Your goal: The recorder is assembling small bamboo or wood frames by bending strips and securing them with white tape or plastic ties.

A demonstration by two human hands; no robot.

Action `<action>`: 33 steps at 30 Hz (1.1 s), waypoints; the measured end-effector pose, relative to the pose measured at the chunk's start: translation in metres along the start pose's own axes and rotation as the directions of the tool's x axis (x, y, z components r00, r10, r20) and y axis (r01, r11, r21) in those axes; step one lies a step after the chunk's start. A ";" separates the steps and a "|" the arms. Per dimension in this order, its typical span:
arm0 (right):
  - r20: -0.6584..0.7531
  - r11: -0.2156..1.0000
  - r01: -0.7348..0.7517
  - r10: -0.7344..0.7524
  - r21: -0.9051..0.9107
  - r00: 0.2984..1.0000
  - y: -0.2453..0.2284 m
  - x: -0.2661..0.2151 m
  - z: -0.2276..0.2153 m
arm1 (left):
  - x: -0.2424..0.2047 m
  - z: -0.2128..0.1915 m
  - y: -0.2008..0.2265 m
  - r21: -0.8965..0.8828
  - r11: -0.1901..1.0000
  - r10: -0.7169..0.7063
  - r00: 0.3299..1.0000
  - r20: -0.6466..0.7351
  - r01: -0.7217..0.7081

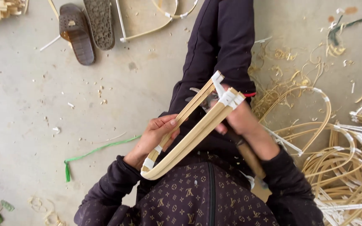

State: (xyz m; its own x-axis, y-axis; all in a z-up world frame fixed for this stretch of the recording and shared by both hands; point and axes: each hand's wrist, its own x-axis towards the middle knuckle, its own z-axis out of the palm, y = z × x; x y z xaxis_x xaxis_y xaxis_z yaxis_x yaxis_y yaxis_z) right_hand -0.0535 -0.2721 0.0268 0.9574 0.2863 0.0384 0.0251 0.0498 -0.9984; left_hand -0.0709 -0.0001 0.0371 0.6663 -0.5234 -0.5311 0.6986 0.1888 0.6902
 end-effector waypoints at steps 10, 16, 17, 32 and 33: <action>0.121 0.941 -0.280 0.260 0.189 0.958 -0.009 -0.002 0.003 | 0.001 0.000 0.000 -0.011 0.999 -0.041 0.999 -0.035 0.041; 0.058 0.841 -0.397 0.405 0.367 0.912 -0.025 0.009 -0.011 | -0.001 -0.006 0.000 0.020 0.999 -0.026 0.999 -0.029 0.027; 0.050 0.844 -0.412 0.422 0.344 0.905 -0.024 0.009 -0.012 | -0.002 -0.008 -0.002 0.018 1.000 0.002 1.000 0.017 -0.003; 0.071 0.822 -0.355 0.363 0.445 0.929 -0.014 0.000 -0.011 | -0.008 0.005 0.012 0.034 0.998 -0.052 0.997 -0.062 0.054; 0.070 0.823 -0.354 0.362 0.444 0.930 -0.020 0.001 -0.009 | -0.007 0.002 0.009 0.034 0.998 -0.050 0.997 -0.060 0.053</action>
State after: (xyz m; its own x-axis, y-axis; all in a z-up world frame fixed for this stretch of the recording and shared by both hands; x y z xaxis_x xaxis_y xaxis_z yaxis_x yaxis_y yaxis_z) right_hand -0.0503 -0.2811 0.0468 0.8790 0.3510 -0.3226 -0.4456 0.3642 -0.8178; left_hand -0.0696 0.0033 0.0482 0.6446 -0.4815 -0.5938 0.7233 0.1326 0.6777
